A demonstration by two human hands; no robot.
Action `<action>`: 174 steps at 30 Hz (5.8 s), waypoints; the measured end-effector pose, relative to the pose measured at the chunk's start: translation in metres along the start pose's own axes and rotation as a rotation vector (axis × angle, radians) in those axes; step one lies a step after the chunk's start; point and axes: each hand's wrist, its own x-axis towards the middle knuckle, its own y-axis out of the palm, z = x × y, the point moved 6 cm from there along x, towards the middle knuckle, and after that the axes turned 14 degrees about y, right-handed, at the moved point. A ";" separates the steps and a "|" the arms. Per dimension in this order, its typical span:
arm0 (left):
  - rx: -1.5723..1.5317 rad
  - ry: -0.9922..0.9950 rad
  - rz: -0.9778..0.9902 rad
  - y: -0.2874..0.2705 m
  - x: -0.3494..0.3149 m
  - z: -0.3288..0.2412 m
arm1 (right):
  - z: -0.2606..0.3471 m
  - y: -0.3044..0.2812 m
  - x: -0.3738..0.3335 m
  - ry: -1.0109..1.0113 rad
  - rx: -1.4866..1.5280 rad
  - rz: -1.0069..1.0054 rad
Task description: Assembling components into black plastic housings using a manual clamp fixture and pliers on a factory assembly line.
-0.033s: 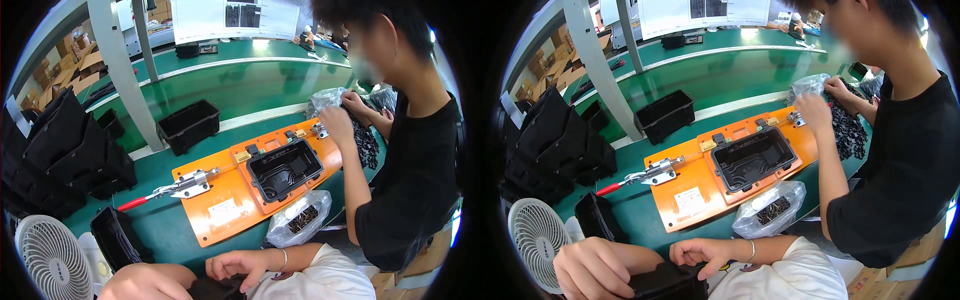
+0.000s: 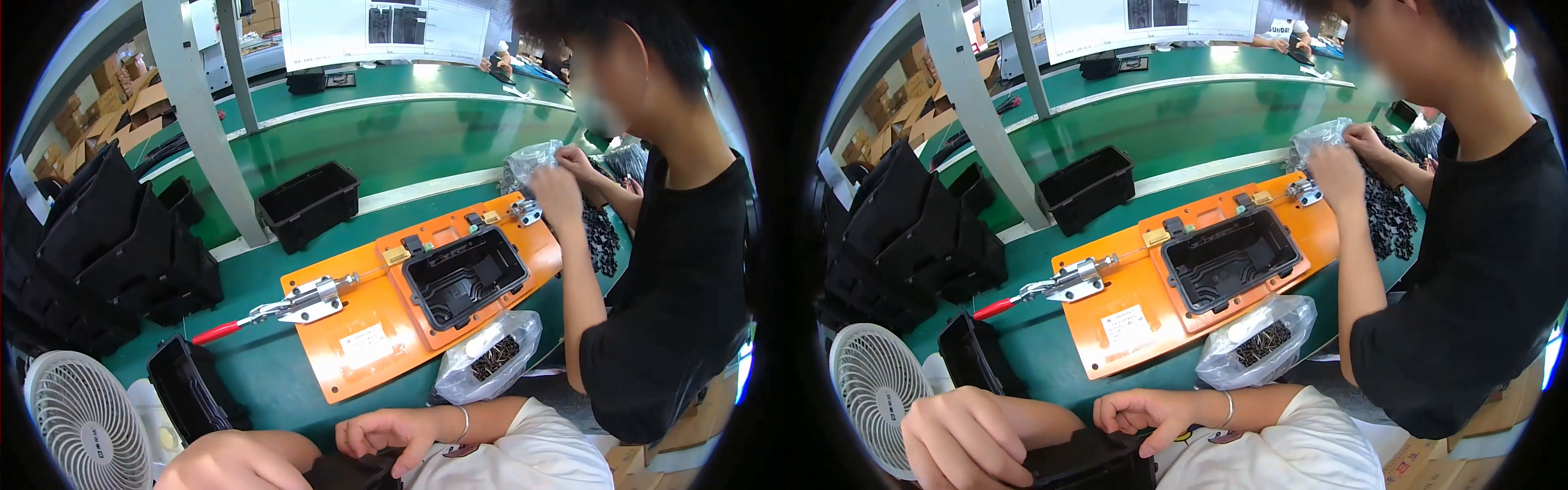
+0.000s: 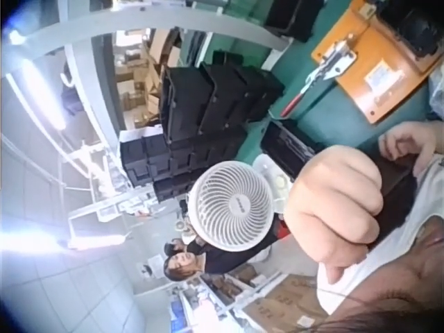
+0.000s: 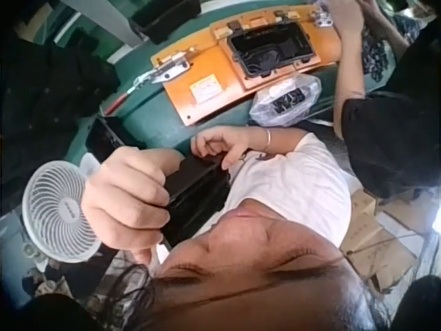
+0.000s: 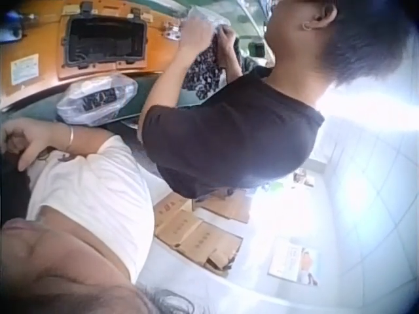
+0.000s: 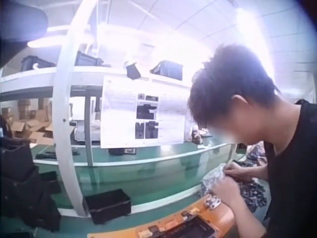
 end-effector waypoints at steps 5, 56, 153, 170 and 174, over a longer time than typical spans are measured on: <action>0.113 0.036 -0.151 -0.002 0.000 -0.005 | -0.004 -0.001 0.001 -0.027 0.036 0.015; 0.193 0.346 -0.292 0.013 0.000 -0.028 | -0.008 -0.003 0.004 -0.009 -0.021 0.025; 0.221 0.456 -0.310 0.017 -0.001 -0.044 | 0.000 0.003 0.005 -0.028 -0.101 -0.002; 0.220 0.457 -0.304 0.017 -0.002 -0.041 | -0.002 0.002 0.007 -0.043 -0.115 0.057; 0.256 0.409 -0.296 0.016 -0.003 -0.044 | -0.002 0.001 0.008 -0.014 -0.114 0.049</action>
